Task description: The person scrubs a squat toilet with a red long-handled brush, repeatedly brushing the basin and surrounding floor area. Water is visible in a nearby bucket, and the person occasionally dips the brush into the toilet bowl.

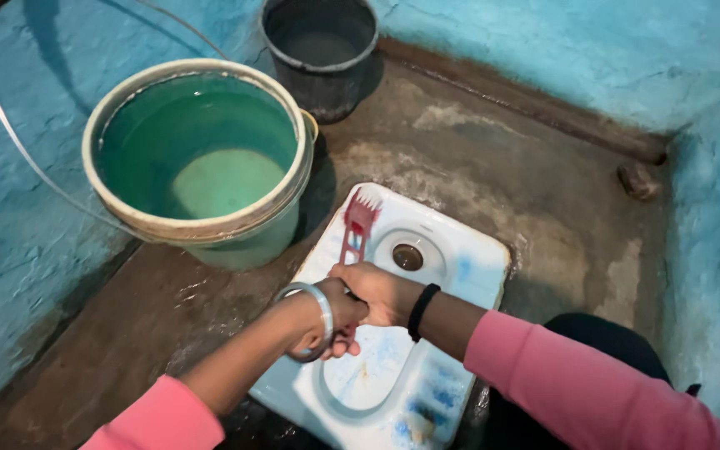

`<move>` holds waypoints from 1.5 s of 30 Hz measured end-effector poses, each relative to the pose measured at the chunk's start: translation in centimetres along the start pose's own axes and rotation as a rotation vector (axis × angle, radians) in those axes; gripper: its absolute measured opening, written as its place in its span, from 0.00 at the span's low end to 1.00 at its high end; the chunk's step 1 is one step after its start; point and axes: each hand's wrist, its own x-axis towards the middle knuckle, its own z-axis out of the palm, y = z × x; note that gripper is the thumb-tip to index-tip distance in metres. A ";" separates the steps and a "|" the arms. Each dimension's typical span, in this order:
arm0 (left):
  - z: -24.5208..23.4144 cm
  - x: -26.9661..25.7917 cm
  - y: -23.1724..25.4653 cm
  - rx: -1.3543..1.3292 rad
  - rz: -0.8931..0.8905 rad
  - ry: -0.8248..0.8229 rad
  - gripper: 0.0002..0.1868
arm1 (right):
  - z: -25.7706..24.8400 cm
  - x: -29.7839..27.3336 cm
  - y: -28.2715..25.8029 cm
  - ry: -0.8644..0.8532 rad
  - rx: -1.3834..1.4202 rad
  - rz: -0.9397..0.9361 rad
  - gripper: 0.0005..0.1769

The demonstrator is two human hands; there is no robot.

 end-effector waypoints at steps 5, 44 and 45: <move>-0.9 1.6 1.3 -0.006 0.130 -0.017 0.13 | -0.9 0.6 -1.5 0.033 -0.026 -0.100 0.26; -0.9 0.5 1.3 0.115 -0.186 -0.069 0.16 | 0.2 1.2 -0.3 -0.117 0.001 0.045 0.27; -1.0 0.3 1.0 0.119 -0.225 -0.088 0.14 | 0.5 1.0 0.1 -0.140 -0.016 0.019 0.25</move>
